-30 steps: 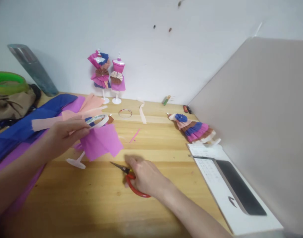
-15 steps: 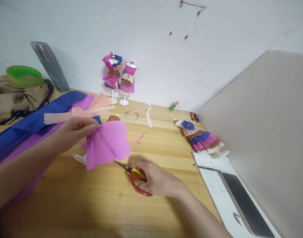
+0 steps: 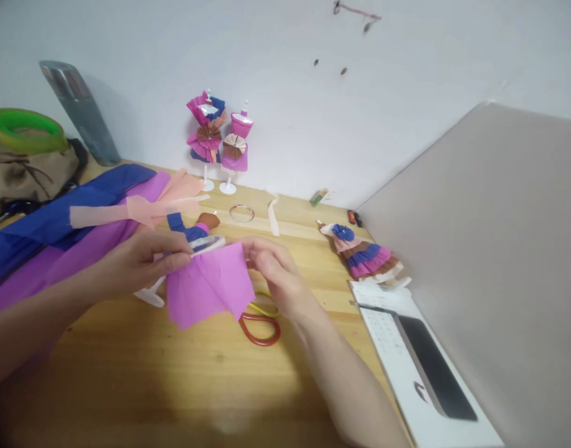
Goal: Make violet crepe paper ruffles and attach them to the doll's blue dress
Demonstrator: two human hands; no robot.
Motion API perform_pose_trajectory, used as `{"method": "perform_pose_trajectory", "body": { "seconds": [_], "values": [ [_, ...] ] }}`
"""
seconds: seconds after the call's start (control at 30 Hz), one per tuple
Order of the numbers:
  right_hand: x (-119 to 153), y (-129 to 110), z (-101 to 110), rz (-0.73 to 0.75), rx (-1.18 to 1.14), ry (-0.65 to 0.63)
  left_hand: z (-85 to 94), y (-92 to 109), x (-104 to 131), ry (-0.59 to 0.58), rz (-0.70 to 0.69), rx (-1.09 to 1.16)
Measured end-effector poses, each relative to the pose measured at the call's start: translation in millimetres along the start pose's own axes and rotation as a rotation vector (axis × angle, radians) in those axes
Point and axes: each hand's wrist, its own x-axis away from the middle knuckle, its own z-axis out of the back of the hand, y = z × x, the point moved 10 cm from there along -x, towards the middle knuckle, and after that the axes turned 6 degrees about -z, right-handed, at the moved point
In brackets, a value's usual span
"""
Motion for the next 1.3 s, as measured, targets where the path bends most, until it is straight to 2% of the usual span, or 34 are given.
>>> {"method": "perform_pose_trajectory", "body": {
  "seconds": [0.13,0.3,0.4,0.73,0.93,1.3],
  "values": [
    [-4,-18,-15,0.035,0.189,0.028,5.8,17,0,0.032,-0.125,-0.162],
    [0,-34,-24,0.159,0.474,0.203,9.0,36,0,0.076,-0.286,-0.313],
    [3,-38,-30,0.238,0.569,0.236,7.2,42,1,0.081,-0.346,-0.347],
    [-3,-22,-22,0.13,0.521,0.262,1.6,49,2,0.041,-0.373,-0.331],
    [-4,-23,-22,0.135,0.53,0.268,1.2,44,5,0.08,-0.365,-0.262],
    [2,-24,-18,0.155,0.488,0.302,-1.1,40,2,0.046,-0.339,-0.266]
  ]
}}
